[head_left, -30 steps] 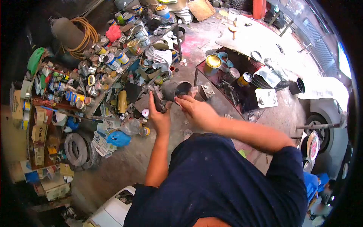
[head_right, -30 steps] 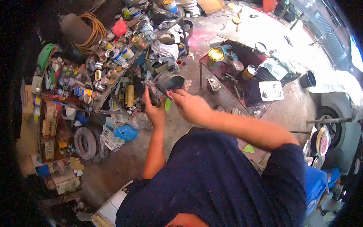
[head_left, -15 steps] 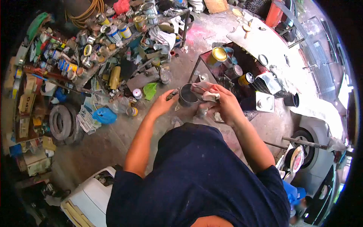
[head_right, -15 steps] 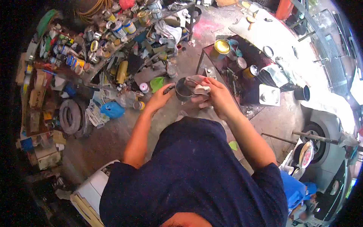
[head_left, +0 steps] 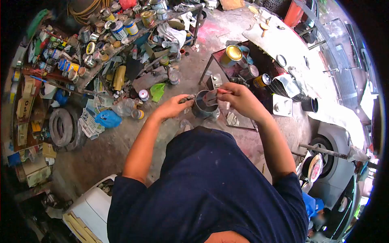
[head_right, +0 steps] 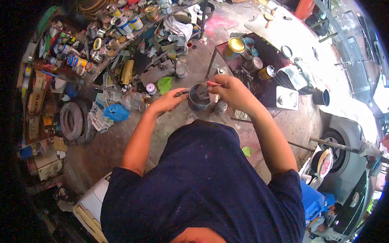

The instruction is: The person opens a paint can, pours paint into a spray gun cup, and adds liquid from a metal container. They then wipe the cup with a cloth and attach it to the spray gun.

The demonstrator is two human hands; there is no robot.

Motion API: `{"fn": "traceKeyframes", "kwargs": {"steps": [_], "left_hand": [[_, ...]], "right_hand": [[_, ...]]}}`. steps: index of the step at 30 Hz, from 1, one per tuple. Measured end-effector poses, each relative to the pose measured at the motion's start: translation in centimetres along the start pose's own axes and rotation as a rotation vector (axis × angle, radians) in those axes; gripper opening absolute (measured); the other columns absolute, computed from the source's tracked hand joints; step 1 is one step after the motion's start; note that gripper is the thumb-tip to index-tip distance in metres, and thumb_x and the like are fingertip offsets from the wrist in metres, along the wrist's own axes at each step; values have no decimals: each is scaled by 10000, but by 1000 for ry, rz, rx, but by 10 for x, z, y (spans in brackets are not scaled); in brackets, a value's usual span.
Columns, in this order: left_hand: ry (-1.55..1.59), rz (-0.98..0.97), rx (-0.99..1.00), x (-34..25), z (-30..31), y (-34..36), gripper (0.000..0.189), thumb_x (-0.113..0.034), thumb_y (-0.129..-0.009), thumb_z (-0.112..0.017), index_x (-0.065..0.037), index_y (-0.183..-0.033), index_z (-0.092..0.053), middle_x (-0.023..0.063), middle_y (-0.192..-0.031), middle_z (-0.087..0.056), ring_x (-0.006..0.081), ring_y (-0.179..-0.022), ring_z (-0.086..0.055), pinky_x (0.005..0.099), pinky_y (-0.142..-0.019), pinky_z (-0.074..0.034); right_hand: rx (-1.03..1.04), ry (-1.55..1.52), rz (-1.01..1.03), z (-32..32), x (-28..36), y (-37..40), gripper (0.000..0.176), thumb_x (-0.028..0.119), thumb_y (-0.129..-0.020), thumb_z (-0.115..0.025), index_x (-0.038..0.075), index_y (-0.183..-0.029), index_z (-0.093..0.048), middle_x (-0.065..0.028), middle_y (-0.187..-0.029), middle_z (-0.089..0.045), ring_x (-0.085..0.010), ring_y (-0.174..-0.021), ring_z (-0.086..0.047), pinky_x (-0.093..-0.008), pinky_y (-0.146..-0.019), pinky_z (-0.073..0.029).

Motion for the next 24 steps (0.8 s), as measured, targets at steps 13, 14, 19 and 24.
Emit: {"fn": "traceKeyframes", "kwargs": {"steps": [13, 14, 19, 24], "left_hand": [[-104, -288, -83, -7, -6, 2, 607, -475, -975, -697, -43, -1392, -602, 104, -1108, -729, 163, -967, -648, 344, -853, -525], [-125, -272, -99, -12, -7, 6, 605, -476, -974, -698, -52, -1395, -602, 102, -1101, -730, 157, -961, -646, 341, -846, -525], [-166, -137, 106, -32, -1, 8, 582, -482, -988, -681, -125, -1437, -584, -23, -857, -630, 76, -655, -466, 263, -577, -400], [-187, -163, 183, -47, 5, 15, 548, -482, -989, -679, -142, -1412, -602, -41, -804, -597, 65, -583, -417, 268, -505, -351]], "right_hand": [[-233, 876, 516, -21, 1, -6, 136, 135, -908, -678, 66, -1015, -632, -139, -953, -619, -374, -830, -675, -460, -701, -552], [-180, 934, 464, -21, 1, -4, 133, 128, -911, -658, 69, -1028, -636, -135, -954, -621, -370, -833, -678, -456, -706, -557], [-22, 1053, 735, -26, 22, 1, 176, 115, -893, -625, 64, -1061, -639, -156, -1050, -617, -372, -850, -692, -477, -746, -571], [105, 783, 744, -16, 22, 2, 130, 151, -965, -669, 37, -1026, -653, -128, -1059, -618, -318, -934, -676, -399, -815, -586]]}}
Point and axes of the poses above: each hand's wrist, its own y-axis away from the middle knuckle, its own z-axis out of the back of the hand, x = y × z, the point moved 4 cm from there along -y, towards the middle knuckle
